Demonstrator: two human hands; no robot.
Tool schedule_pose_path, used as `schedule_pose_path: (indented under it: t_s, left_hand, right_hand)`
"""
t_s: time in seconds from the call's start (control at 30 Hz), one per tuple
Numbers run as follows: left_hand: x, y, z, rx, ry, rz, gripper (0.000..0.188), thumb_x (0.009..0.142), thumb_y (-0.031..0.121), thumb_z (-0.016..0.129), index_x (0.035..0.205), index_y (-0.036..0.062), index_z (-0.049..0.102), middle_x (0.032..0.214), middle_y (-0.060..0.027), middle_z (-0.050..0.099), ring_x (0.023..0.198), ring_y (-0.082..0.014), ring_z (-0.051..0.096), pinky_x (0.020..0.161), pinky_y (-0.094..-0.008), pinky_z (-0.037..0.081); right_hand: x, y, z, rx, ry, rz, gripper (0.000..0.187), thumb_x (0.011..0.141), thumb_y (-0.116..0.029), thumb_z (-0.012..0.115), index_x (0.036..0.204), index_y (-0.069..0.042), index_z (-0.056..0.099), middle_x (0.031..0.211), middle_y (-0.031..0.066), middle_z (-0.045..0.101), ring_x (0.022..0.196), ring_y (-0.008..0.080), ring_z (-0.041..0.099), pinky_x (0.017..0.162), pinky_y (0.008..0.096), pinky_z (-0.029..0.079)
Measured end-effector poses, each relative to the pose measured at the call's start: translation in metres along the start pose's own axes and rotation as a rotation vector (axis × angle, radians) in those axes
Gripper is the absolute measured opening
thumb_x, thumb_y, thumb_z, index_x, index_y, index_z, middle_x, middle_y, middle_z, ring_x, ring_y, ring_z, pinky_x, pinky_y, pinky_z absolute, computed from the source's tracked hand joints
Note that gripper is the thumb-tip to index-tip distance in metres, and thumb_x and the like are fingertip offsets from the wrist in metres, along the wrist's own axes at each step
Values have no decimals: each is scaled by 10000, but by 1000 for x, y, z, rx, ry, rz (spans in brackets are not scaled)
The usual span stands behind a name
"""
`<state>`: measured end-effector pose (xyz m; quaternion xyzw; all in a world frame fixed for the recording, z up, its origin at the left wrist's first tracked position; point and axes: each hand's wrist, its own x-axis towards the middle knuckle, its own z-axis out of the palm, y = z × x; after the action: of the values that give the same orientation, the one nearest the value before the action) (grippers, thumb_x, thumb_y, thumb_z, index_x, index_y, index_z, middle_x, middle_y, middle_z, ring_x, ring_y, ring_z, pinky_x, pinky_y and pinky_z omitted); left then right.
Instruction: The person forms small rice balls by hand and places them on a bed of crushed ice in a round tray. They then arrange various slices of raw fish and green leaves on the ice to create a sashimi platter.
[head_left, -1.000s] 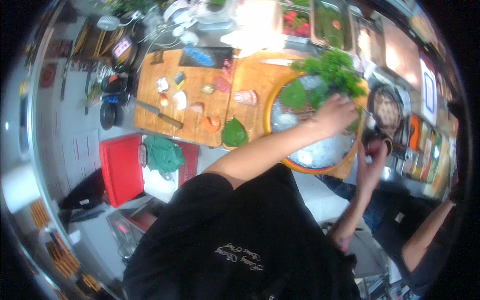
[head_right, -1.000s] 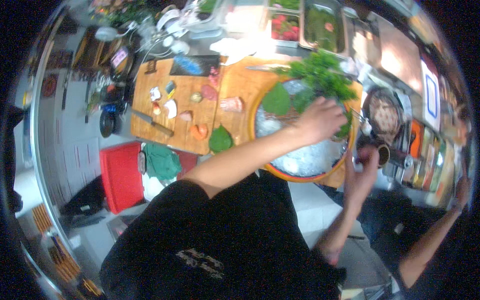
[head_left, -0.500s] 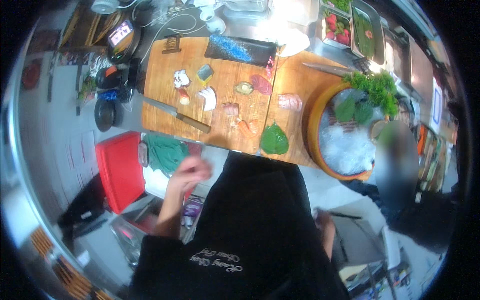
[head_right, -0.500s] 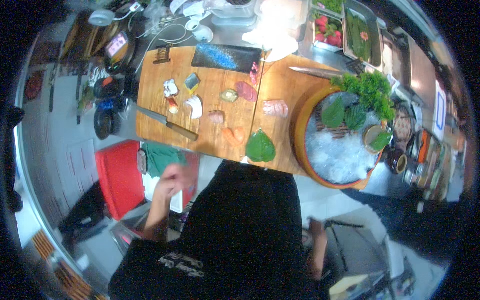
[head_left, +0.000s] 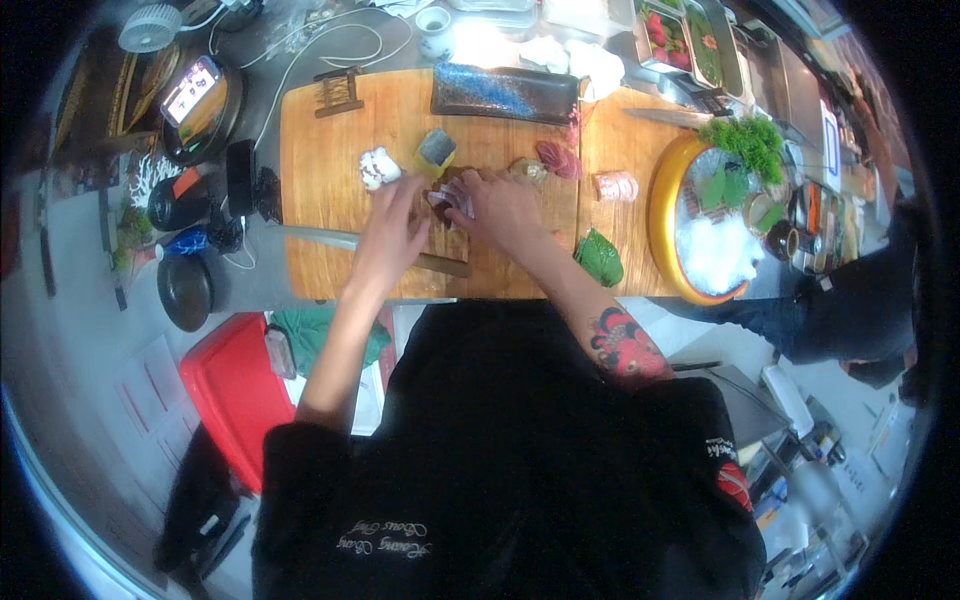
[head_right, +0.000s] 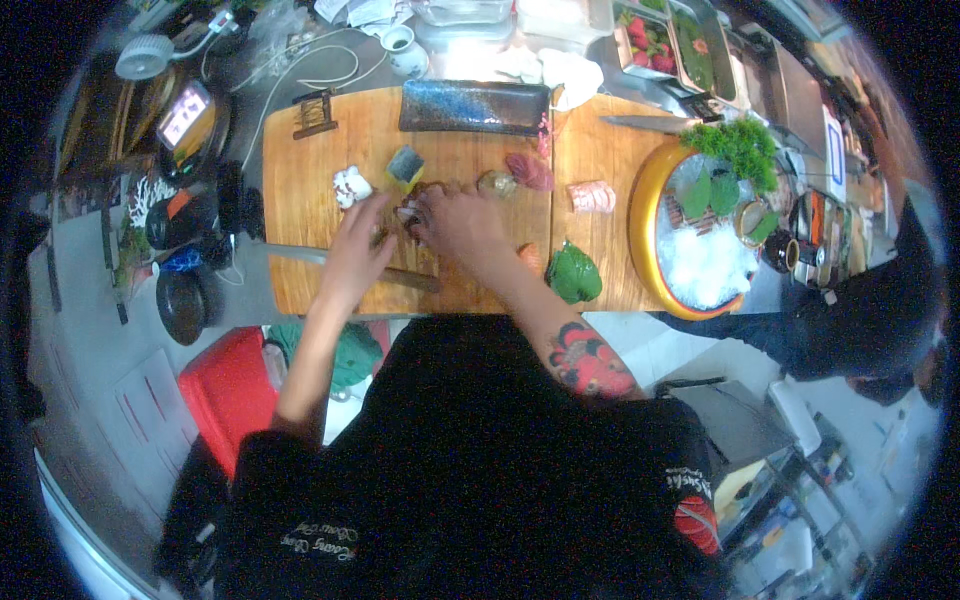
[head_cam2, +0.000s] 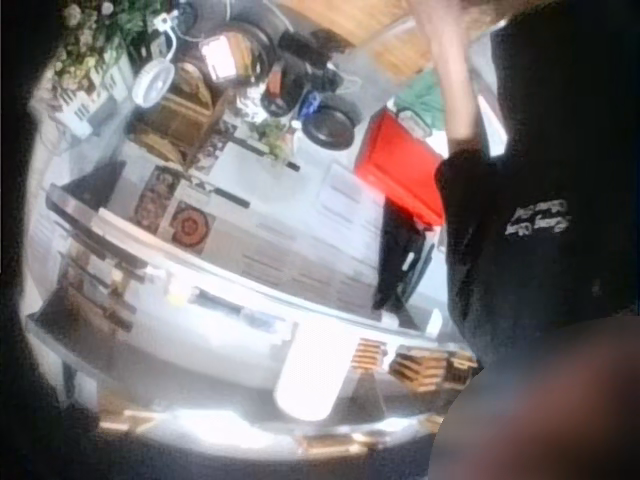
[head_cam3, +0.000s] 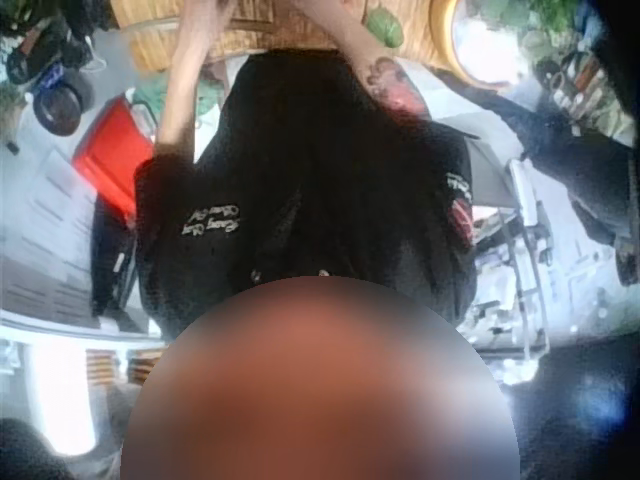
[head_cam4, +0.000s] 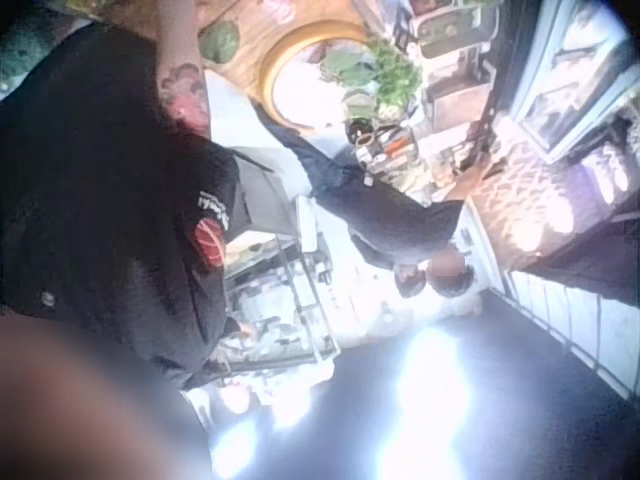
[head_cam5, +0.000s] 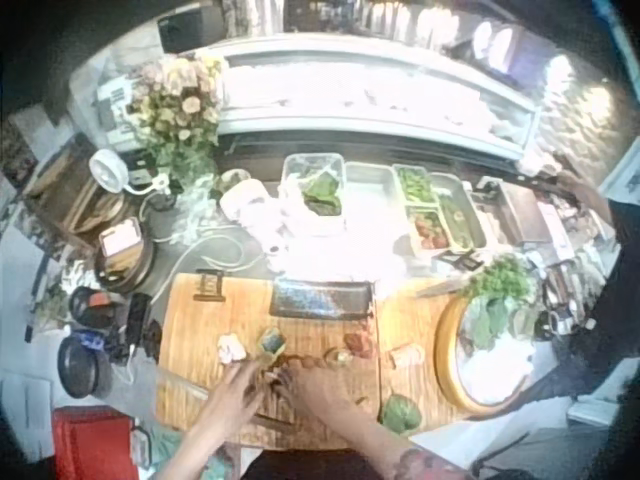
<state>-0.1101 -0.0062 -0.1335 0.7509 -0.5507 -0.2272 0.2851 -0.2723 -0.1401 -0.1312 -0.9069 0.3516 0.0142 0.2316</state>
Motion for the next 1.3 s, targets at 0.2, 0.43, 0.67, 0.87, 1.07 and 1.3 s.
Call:
schedule_pose_path:
  t_s: [0.2, 0.43, 0.67, 0.87, 1.07, 1.3]
  left_hand:
    - [46, -13, 13, -81, -257, 35, 480, 890, 10, 700, 1354, 4, 580, 1243, -210, 658, 1121, -388, 670, 976, -443, 542]
    - [34, -26, 35, -201, -197, -76, 433, 881, 7, 701, 1305, -1, 615, 1184, -206, 681, 1076, -364, 685, 936, -422, 551]
    - [50, 35, 2, -125, -209, -128, 446, 933, 52, 715, 1373, 43, 643, 1212, -138, 722, 1022, -218, 719, 899, -338, 581]
    - [115, 214, 22, -118, -235, 401, 423, 929, 14, 689, 1347, 59, 644, 1090, -127, 655, 964, -256, 692, 798, -331, 565]
    - [180, 391, 189, -301, -326, 776, 347, 912, 50, 691, 1259, 66, 674, 1110, -150, 678, 979, -329, 705, 864, -400, 568]
    - [196, 437, 296, -187, -383, 747, 298, 902, 47, 704, 1200, 46, 698, 1066, -159, 674, 933, -349, 703, 814, -412, 570]
  right_hand:
    - [13, -14, 26, -117, -81, 175, 464, 852, -426, 739, 1135, -77, 628, 1102, 125, 739, 1134, 318, 674, 999, 475, 461]
    - [11, -6, 43, -46, -18, 152, 465, 837, -406, 748, 1151, -92, 612, 1107, 125, 739, 1125, 311, 672, 988, 457, 444]
    - [-7, 16, -18, 118, 189, -62, 424, 812, -379, 771, 1074, -78, 628, 1031, 101, 718, 1032, 292, 688, 939, 465, 470]
    - [-93, 115, -132, 235, 669, -18, 413, 751, -281, 826, 1047, -96, 606, 933, 100, 663, 936, 359, 668, 832, 487, 480]
    - [-207, 267, -189, 285, 995, 431, 408, 821, -104, 806, 1183, -32, 632, 1007, 138, 707, 880, 310, 716, 766, 414, 571]
    - [-237, 373, -165, 480, 963, 644, 412, 844, -183, 827, 1164, -16, 627, 948, 164, 711, 829, 292, 725, 750, 407, 573]
